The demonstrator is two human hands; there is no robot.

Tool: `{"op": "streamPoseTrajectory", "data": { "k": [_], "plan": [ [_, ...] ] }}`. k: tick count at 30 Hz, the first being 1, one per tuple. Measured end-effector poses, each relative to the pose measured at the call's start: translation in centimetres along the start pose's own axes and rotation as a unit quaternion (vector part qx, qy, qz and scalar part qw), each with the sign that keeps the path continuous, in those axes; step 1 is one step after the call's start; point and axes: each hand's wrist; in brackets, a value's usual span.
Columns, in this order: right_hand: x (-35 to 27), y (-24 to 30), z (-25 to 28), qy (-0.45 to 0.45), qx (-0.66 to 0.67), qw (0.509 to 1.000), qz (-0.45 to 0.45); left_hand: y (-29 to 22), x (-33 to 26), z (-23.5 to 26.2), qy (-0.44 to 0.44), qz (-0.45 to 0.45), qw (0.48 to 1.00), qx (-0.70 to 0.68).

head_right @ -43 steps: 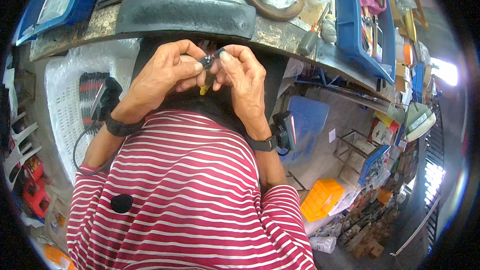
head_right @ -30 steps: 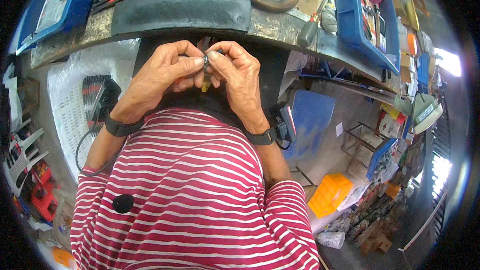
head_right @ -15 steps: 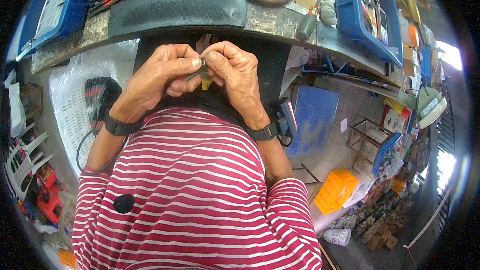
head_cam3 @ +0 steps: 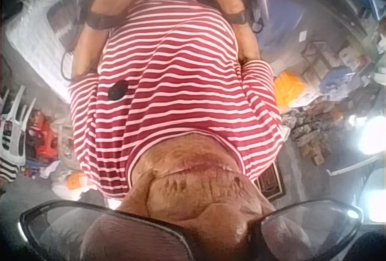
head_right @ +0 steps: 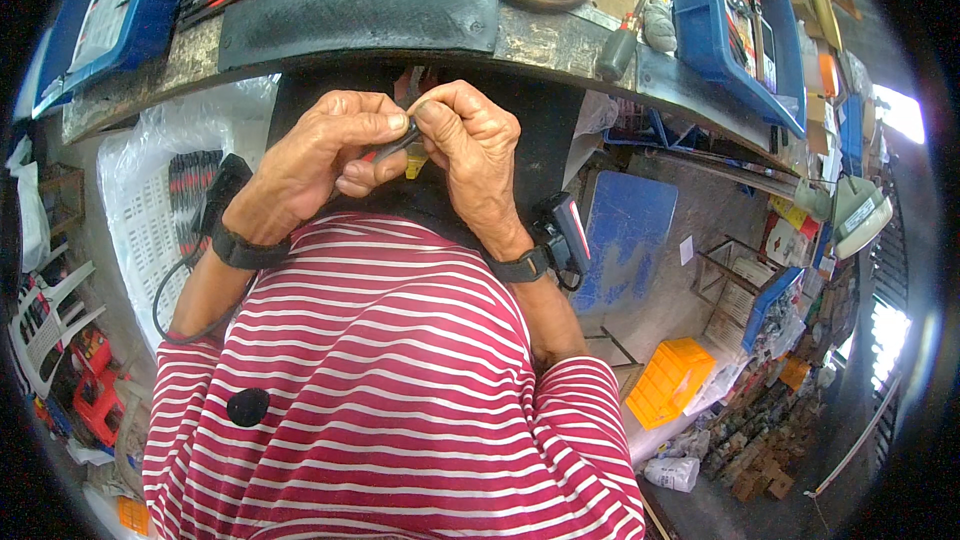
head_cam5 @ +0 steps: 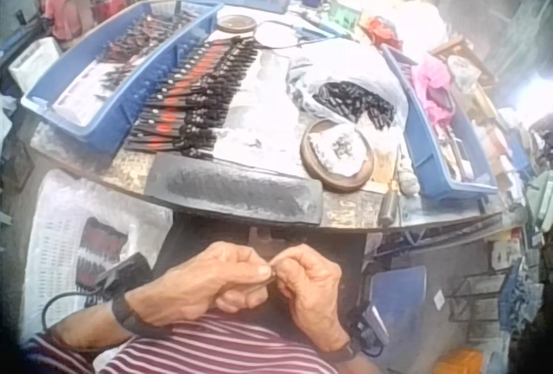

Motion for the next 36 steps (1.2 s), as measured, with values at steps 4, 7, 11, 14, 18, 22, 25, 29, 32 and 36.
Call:
{"op": "streamPoseTrajectory", "data": {
  "k": [4, 7, 11, 14, 18, 22, 25, 29, 32, 36],
  "plan": [
    [0.32, 0.2, 0.39, 0.045, 0.053, 0.997, -0.029, 0.08, -0.06, 0.15, 0.002, 0.0, 1.0, -0.006],
    [0.14, 0.04, 0.19, 0.015, 0.016, 1.0, -0.006, 0.24, -0.04, 0.06, -0.003, -0.004, 1.0, -0.013],
    [-0.43, -0.33, -0.37, -0.041, -0.043, 0.997, 0.046, 0.41, 0.07, -0.13, -0.005, -0.01, 1.0, -0.016],
    [-0.5, -0.36, -0.48, -0.044, -0.037, 0.996, 0.063, 0.35, 0.06, -0.13, -0.002, -0.014, 1.0, -0.012],
    [-0.19, 0.06, -0.04, -0.004, 0.011, 1.0, 0.02, 0.2, -0.15, -0.13, 0.005, -0.009, 1.0, -0.005],
    [-0.13, 0.19, -0.16, 0.005, 0.024, 1.0, -0.002, 0.42, -0.31, -0.56, -0.024, -0.017, 0.999, -0.017],
    [-0.25, 0.17, -0.46, -0.032, -0.026, 0.999, 0.031, 0.51, -0.22, -0.68, -0.024, -0.033, 0.999, -0.011],
    [0.11, 0.57, 0.09, 0.024, 0.036, 0.999, -0.002, 0.53, -0.09, -0.46, -0.012, -0.028, 0.999, 0.015],
    [-0.14, 0.14, -0.15, -0.009, 0.009, 1.0, 0.002, 0.63, -0.13, -0.32, -0.014, -0.035, 0.999, 0.026],
    [-0.27, -0.2, -0.07, 0.005, 0.011, 1.0, 0.008, 0.73, -0.23, -0.18, -0.017, -0.033, 0.998, 0.058]
  ]
}}
Point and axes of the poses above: each hand's wrist, its own x-axis towards the middle knuckle, its own z-axis out of the back of the hand, y = z × x, and after that the axes turned 2 degrees about -y, right-handed
